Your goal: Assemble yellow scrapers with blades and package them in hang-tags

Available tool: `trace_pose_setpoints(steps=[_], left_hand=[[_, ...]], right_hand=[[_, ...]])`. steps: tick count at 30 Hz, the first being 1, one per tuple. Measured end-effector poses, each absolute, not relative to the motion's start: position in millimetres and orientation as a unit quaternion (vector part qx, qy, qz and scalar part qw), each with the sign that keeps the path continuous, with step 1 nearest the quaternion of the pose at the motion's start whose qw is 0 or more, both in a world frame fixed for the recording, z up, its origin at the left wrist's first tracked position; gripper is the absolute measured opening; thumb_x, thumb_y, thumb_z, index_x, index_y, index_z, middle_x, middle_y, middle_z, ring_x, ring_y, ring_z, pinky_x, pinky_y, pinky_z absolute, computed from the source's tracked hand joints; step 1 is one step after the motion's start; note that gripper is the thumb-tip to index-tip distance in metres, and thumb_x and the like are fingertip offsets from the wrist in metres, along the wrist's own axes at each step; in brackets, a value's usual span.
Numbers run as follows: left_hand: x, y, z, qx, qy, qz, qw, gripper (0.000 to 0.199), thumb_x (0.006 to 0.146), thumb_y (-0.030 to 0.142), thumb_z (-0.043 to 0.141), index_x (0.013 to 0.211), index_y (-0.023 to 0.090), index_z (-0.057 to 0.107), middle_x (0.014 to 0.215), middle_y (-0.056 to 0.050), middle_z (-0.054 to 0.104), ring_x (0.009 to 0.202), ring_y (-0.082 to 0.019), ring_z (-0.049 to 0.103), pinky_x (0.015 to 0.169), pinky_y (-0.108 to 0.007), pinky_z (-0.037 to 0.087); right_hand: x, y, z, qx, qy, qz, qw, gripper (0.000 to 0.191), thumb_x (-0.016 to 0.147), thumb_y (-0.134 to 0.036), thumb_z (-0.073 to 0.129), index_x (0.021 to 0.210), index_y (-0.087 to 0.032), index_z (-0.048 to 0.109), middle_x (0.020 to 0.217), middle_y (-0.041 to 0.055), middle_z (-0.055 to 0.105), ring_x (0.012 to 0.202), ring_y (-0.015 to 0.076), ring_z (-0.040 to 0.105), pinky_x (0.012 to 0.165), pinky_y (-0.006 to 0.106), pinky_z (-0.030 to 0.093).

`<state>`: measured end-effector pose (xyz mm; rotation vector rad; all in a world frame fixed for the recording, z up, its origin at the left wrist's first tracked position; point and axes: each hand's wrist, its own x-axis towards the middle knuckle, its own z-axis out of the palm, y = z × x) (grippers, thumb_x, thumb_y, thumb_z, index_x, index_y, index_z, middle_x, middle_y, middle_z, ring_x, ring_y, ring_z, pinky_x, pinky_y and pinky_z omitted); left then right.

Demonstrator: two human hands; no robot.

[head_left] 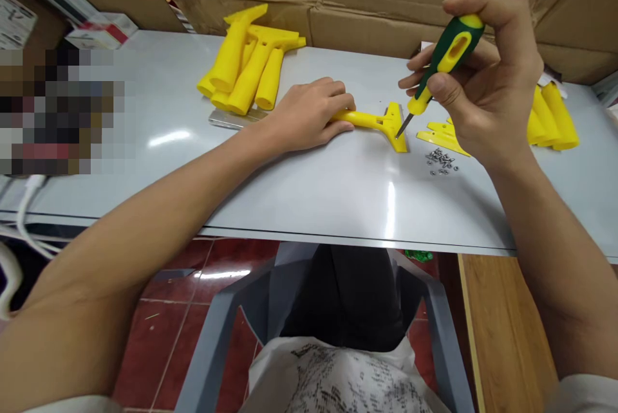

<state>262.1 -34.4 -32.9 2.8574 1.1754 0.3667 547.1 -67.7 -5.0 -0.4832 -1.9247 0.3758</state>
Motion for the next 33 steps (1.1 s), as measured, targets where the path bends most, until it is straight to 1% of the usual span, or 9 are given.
trace_pose_setpoints(steps=[3,6,10,15,17,19,23,27,33], left_hand=[[264.7,-39.6,-32.9,0.913,0.390,0.121,0.016,0.036,0.106,0.041,0.057,0.134,0.026,0.074,0.128,-0.013,0.071,0.126,-0.036,0.063,0.097,-0.045,0.050],[268.0,-45.6,-34.3,0.904,0.408,0.126,0.011,0.037,0.108,0.043,0.056,0.134,0.025,0.074,0.126,-0.014,0.071,0.122,-0.035,0.063,0.096,-0.045,0.050],[267.6,-42.4,-36.4,0.901,0.412,0.134,0.023,0.039,0.109,0.046,0.055,0.136,0.027,0.076,0.127,-0.013,0.071,0.122,-0.035,0.064,0.097,-0.045,0.050],[257.3,-24.3,-37.9,0.914,0.376,0.146,0.034,0.039,0.107,0.048,0.058,0.135,0.032,0.079,0.128,-0.011,0.073,0.125,-0.035,0.064,0.099,-0.046,0.049],[254.9,-21.7,-38.5,0.915,0.373,0.151,0.029,0.039,0.107,0.048,0.058,0.135,0.031,0.080,0.127,-0.012,0.073,0.124,-0.034,0.064,0.099,-0.045,0.049],[255.1,-23.4,-39.1,0.915,0.373,0.150,0.019,0.040,0.107,0.046,0.057,0.135,0.029,0.080,0.126,-0.012,0.073,0.122,-0.033,0.064,0.096,-0.044,0.050],[260.5,-31.8,-40.7,0.911,0.378,0.163,0.012,0.038,0.107,0.045,0.058,0.129,0.026,0.082,0.117,-0.012,0.072,0.117,-0.033,0.065,0.093,-0.044,0.050],[263.5,-33.9,-41.8,0.908,0.380,0.176,0.017,0.037,0.106,0.045,0.061,0.127,0.025,0.083,0.113,-0.012,0.072,0.115,-0.033,0.065,0.093,-0.045,0.050],[259.7,-26.8,-41.4,0.916,0.367,0.160,0.038,0.039,0.107,0.045,0.061,0.135,0.026,0.081,0.121,-0.012,0.072,0.120,-0.033,0.065,0.098,-0.045,0.049]], right_hand=[[548.2,-60.1,-9.8,-0.225,-0.792,0.118,0.555,0.051,0.097,-0.061,0.080,0.143,-0.045,0.066,0.135,-0.0028,0.059,0.092,0.0127,0.074,0.081,0.035,0.077],[549.9,-54.5,-14.0,-0.255,-0.767,0.098,0.580,0.049,0.097,-0.064,0.079,0.141,-0.046,0.066,0.133,-0.0019,0.059,0.086,0.0118,0.072,0.079,0.035,0.076],[550.5,-56.5,-13.2,-0.252,-0.779,0.092,0.567,0.055,0.095,-0.068,0.080,0.143,-0.046,0.064,0.140,-0.0017,0.056,0.088,0.0119,0.071,0.083,0.037,0.076],[545.6,-66.8,-9.3,-0.225,-0.811,0.142,0.521,0.047,0.103,-0.055,0.074,0.147,-0.047,0.059,0.148,-0.0035,0.050,0.102,0.0142,0.077,0.087,0.036,0.076],[543.2,-67.7,-10.2,-0.215,-0.809,0.146,0.528,0.049,0.102,-0.051,0.077,0.147,-0.047,0.059,0.148,-0.0036,0.050,0.100,0.0135,0.078,0.087,0.035,0.076],[541.2,-66.8,-11.8,-0.216,-0.798,0.133,0.547,0.049,0.100,-0.050,0.081,0.145,-0.045,0.062,0.144,-0.0031,0.052,0.093,0.0114,0.077,0.083,0.034,0.076],[539.0,-67.2,-13.4,-0.255,-0.762,0.106,0.585,0.041,0.100,-0.047,0.081,0.139,-0.045,0.068,0.140,-0.0023,0.056,0.083,0.0097,0.073,0.077,0.032,0.074],[538.4,-72.7,-11.1,-0.279,-0.754,0.100,0.586,0.039,0.102,-0.052,0.077,0.139,-0.046,0.068,0.145,-0.0026,0.057,0.083,0.0112,0.071,0.081,0.035,0.075],[541.2,-73.7,-6.6,-0.233,-0.794,0.153,0.540,0.046,0.100,-0.048,0.081,0.143,-0.047,0.064,0.146,-0.0023,0.053,0.091,0.0131,0.077,0.085,0.036,0.075]])
